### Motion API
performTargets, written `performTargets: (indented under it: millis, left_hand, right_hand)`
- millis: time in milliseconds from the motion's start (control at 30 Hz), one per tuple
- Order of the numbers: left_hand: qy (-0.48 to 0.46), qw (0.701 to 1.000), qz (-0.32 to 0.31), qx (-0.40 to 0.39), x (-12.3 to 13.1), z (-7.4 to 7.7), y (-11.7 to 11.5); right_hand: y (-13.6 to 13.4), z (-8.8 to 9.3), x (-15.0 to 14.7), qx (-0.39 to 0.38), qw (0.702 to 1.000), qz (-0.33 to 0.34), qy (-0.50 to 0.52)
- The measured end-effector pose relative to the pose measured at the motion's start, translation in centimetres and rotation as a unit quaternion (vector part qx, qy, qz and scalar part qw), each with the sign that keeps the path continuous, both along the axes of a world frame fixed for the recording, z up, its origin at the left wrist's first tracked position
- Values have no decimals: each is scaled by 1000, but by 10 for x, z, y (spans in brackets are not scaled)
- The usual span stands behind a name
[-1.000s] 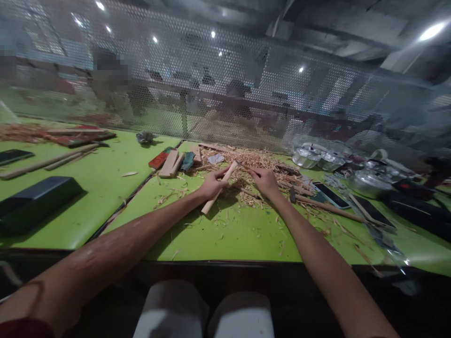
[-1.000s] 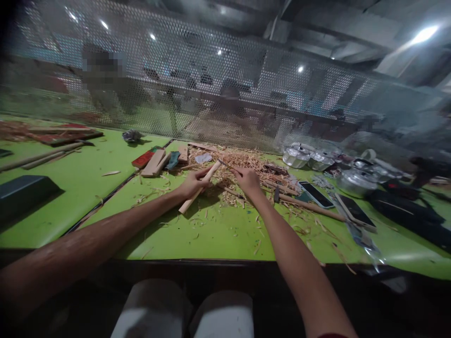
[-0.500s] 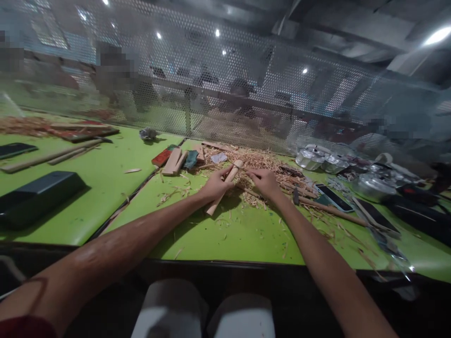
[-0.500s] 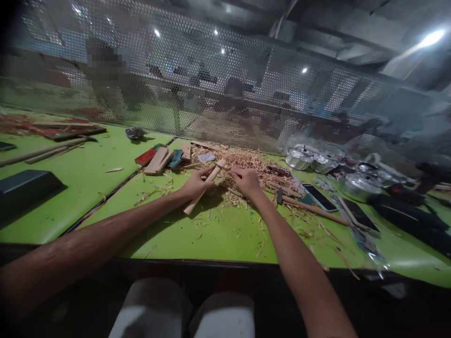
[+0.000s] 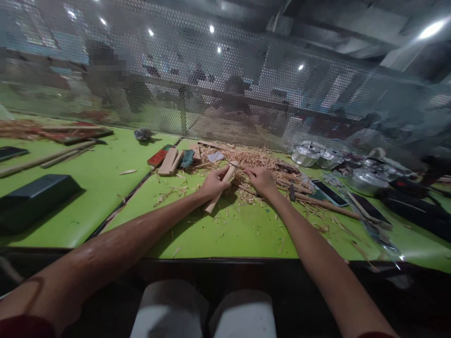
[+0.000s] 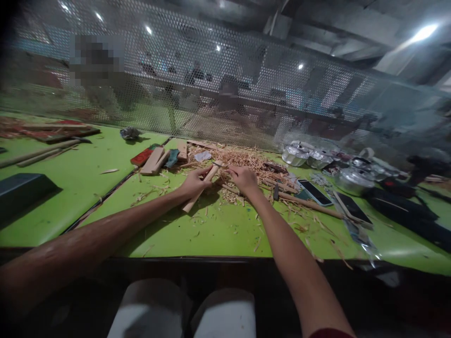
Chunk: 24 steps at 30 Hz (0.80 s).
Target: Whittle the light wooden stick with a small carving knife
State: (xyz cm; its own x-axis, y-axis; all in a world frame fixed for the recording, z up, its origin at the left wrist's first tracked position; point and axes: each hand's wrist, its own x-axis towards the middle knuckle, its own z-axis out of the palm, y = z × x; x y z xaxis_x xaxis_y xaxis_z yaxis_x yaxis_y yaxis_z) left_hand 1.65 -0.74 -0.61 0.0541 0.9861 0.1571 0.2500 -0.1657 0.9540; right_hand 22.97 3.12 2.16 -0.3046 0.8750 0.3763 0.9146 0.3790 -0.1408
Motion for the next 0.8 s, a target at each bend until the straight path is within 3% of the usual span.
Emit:
performTargets:
  millis: [267, 467, 567, 700, 800]
  left_hand:
    - [37, 999, 7, -4, -1, -1, 3]
    - [68, 997, -30, 30, -2, 4, -4]
    - [64, 997, -35, 16, -2, 4, -6]
    - [44, 999, -24, 10, -2, 2, -5]
    - [45, 999, -19, 14, -1, 0, -3]
  right_hand:
    - [4, -1, 1, -13, 999, -34, 11]
    - [13, 8, 32, -30, 983, -171, 56]
    - [13, 10, 37, -30, 986, -97, 132]
    - [6, 10, 18, -65, 984, 42, 159]
    - [1, 9, 5, -70, 985, 72, 141]
